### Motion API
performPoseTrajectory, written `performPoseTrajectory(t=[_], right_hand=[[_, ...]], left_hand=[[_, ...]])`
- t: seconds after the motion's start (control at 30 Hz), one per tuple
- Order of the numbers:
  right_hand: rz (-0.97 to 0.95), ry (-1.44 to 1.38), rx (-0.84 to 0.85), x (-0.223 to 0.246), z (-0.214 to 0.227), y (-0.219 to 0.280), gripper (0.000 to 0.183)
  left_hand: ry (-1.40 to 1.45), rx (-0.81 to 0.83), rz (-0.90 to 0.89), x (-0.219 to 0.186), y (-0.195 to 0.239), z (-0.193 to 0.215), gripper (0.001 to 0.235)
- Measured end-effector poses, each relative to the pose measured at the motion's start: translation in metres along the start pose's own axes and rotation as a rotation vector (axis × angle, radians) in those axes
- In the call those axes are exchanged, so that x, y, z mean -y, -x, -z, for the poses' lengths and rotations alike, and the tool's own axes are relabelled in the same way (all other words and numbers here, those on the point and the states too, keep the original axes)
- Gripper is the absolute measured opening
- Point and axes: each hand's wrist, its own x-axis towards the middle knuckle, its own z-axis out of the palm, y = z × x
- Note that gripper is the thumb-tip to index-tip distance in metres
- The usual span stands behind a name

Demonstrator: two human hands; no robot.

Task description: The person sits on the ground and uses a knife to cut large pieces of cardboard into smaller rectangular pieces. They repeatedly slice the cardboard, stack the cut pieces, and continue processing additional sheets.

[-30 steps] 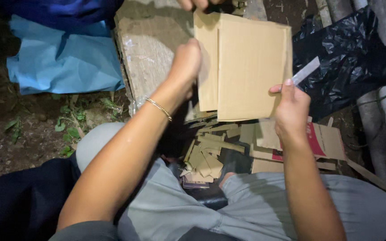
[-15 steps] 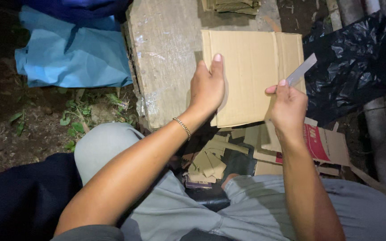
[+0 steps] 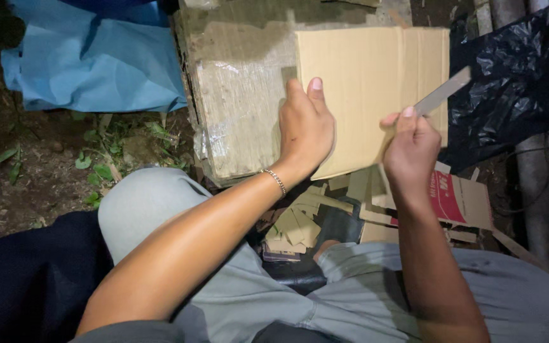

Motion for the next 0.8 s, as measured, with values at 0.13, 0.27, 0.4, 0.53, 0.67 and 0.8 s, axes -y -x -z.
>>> performPoseTrajectory(t=[0.13, 0.27, 0.4, 0.53, 0.67, 0.8], right_hand=[[0.264, -0.132, -0.008, -0.006, -0.008, -0.007, 0.044], [0.236, -0.255, 0.023, -0.006, -0.021, -0.004, 0.044], [0.277, -0.088, -0.075, -0.002, -0.024, 0.005, 0.039], [0.451, -0.057, -0.174, 0.005, -0.025, 0.013, 0.045], [0.447, -0.126, -0.119, 0.006, -0.032, 0.025, 0.046], [0.484, -0.113, -0.148, 0.008, -0.043, 0.029, 0.047]], left_hand=[[-0.039, 0.016, 0.018, 0.000, -0.004, -0.002, 0.036], [-0.049, 0.010, 0.048, -0.001, -0.017, 0.000, 0.040], [-0.111, 0.098, 0.166, -0.001, -0.034, 0.005, 0.044], [-0.107, 0.124, 0.204, 0.004, -0.042, 0.009, 0.047], [-0.130, 0.110, 0.152, 0.005, -0.035, 0.002, 0.048], [-0.163, 0.072, 0.134, -0.004, -0.019, -0.002, 0.046]])
